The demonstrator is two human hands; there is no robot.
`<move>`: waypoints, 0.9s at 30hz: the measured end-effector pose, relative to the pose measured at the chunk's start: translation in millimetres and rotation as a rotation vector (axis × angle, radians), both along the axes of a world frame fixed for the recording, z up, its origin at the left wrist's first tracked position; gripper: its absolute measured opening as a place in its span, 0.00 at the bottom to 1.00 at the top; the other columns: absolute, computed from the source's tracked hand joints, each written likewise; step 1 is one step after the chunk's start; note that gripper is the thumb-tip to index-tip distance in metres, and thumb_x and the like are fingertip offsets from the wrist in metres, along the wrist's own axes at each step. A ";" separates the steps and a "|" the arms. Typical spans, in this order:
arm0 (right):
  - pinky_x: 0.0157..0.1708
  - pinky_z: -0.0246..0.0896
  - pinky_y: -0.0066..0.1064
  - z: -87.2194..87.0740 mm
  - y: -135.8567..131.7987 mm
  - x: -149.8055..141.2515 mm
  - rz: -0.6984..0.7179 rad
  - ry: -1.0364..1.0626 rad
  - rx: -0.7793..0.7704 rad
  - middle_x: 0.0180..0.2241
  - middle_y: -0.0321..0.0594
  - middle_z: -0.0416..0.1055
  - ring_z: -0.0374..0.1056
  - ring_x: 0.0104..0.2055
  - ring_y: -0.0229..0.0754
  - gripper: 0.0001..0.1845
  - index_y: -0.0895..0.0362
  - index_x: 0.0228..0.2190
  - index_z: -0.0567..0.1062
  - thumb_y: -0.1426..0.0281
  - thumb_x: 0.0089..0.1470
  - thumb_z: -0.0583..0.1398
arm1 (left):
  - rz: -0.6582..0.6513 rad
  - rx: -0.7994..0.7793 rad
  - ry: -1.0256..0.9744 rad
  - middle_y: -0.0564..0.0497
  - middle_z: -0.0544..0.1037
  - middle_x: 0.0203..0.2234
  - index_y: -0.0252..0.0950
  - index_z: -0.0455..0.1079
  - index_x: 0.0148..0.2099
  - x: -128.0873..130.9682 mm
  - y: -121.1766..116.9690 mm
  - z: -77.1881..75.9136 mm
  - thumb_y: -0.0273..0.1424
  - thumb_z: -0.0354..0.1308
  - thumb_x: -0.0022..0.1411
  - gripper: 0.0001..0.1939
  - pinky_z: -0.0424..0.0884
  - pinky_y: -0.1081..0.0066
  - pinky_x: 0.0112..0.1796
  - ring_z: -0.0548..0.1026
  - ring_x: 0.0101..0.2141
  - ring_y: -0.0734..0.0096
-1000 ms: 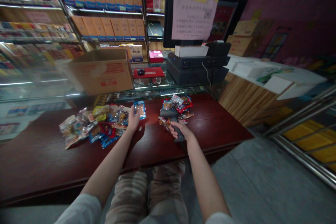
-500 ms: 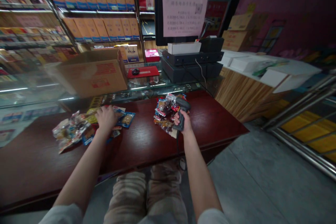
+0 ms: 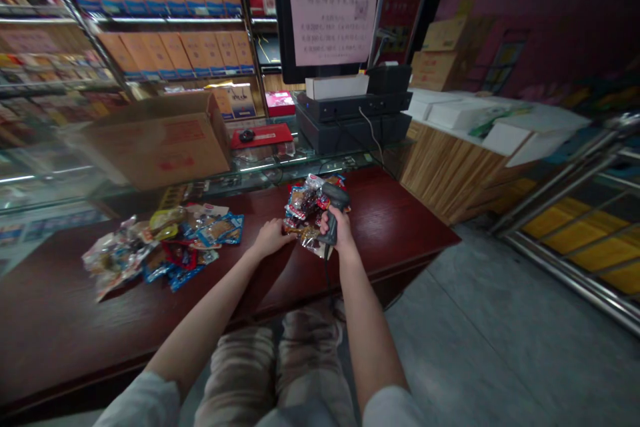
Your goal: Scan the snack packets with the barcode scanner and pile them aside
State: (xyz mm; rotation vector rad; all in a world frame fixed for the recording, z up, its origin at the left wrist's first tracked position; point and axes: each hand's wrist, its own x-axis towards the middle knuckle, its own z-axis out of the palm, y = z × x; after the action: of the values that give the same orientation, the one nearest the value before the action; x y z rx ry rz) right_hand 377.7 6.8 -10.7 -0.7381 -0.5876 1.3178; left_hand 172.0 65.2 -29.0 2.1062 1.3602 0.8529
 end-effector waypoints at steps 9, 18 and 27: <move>0.11 0.51 0.24 2.7 2.8 -2.3 0.036 -0.033 0.014 0.17 0.28 0.58 0.51 0.13 0.29 0.19 0.53 0.23 0.60 0.59 0.45 0.65 | 0.011 -0.453 -0.692 0.57 0.72 0.23 0.38 0.58 0.32 -48.6 19.5 9.3 0.34 0.71 0.43 0.22 0.72 0.70 0.27 0.73 0.24 0.72; 0.12 0.49 0.23 13.8 9.4 -25.6 0.273 -0.094 0.023 0.18 0.26 0.62 0.52 0.13 0.30 0.17 0.54 0.33 0.65 0.60 0.46 0.65 | 0.149 -0.352 -1.162 0.52 0.78 0.37 0.40 0.53 0.38 -99.6 27.1 35.2 0.31 0.67 0.51 0.22 0.77 0.63 0.39 0.78 0.35 0.72; 0.11 0.48 0.22 20.8 42.7 -63.9 0.463 -0.150 0.006 0.17 0.27 0.63 0.52 0.13 0.29 0.17 0.56 0.35 0.67 0.61 0.47 0.65 | 0.210 -0.181 -1.339 0.54 0.73 0.38 0.40 0.58 0.40 -113.2 41.3 11.5 0.26 0.67 0.46 0.23 0.73 0.52 0.48 0.77 0.42 0.67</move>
State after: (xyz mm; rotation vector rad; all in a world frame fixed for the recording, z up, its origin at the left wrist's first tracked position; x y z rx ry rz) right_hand 313.8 49.5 10.2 -0.7247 -0.9212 1.6925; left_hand 58.8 106.5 -17.5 0.8007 0.8018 1.6728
